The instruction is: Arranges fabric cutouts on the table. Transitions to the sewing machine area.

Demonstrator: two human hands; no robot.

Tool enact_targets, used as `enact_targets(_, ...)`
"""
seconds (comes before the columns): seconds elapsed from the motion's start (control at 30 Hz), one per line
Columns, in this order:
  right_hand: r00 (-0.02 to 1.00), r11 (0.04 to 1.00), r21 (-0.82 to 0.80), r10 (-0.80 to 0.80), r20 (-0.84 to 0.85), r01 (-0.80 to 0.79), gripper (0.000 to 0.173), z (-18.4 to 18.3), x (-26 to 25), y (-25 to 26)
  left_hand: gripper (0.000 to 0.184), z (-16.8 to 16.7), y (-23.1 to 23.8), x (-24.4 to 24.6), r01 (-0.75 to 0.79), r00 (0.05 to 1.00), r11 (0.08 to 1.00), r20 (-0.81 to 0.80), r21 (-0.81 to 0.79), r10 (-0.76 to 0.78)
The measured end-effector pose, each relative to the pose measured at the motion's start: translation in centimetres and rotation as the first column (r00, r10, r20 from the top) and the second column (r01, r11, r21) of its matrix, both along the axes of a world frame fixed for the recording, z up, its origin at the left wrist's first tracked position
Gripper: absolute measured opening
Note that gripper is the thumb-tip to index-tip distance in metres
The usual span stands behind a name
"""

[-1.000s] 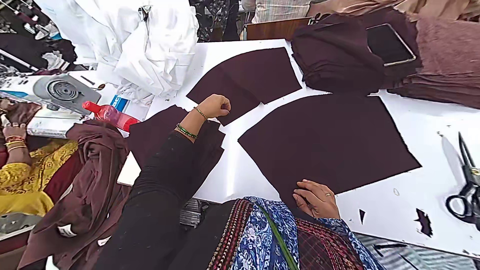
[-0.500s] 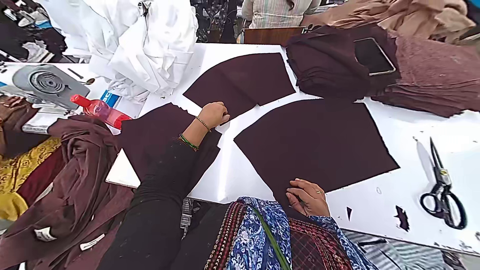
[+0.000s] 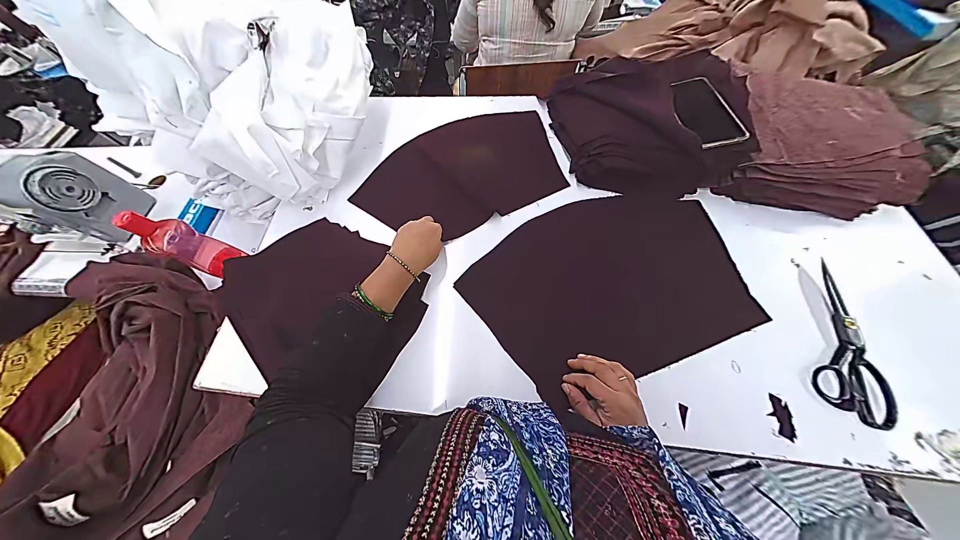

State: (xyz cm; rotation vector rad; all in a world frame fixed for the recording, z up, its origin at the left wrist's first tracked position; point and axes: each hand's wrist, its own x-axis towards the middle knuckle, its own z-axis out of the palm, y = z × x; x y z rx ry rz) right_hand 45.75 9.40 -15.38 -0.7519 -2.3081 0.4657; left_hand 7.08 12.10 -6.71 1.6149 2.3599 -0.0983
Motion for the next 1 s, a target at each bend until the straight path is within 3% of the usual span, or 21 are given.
enact_targets(0.2, 1.0, 1.0, 0.01, -0.01, 0.002, 0.01, 0.031, -0.1, -0.1, 0.0, 0.03, -1.6, -0.7, -2.3, -0.001, 0.993, 0.976, 0.115, 0.217, -0.024)
enact_targets(0.3, 1.0, 1.0, 0.023, -0.005, -0.008, 0.005, 0.032, -0.1, -0.1, 0.1, 0.039, -0.2, -0.8, -2.9, 0.035, 0.979, 0.984, 0.194, 0.175, -0.069)
enact_targets(0.43, 1.0, 1.0, 0.016, -0.004, -0.006, 0.004, 0.033, -0.1, -0.1, 0.1, 0.021, 0.6, -1.5, -4.3, 0.094, 0.961, 0.976, 0.237, 0.194, -0.14)
enact_targets(0.63, 1.0, 1.0, 0.025, 0.005, -0.021, -0.004, 0.032, -0.3, -0.1, 0.2, 0.024, 1.2, -2.8, -6.5, 0.034, 0.88, 0.987, 0.464, 0.155, -0.103)
enact_targets(0.77, 1.0, 1.0, 0.021, -0.002, -0.014, 0.003, 0.031, -0.3, -0.1, 0.2, 0.014, 0.5, -2.9, -7.1, 0.056, 0.881, 0.978, 0.451, 0.199, -0.142)
enact_targets(1.0, 1.0, 1.0, 0.019, -0.003, -0.009, 0.004, 0.031, -0.4, 0.0, 0.2, 0.017, -0.2, -2.7, -7.8, 0.053, 0.862, 0.984, 0.49, 0.168, -0.13)
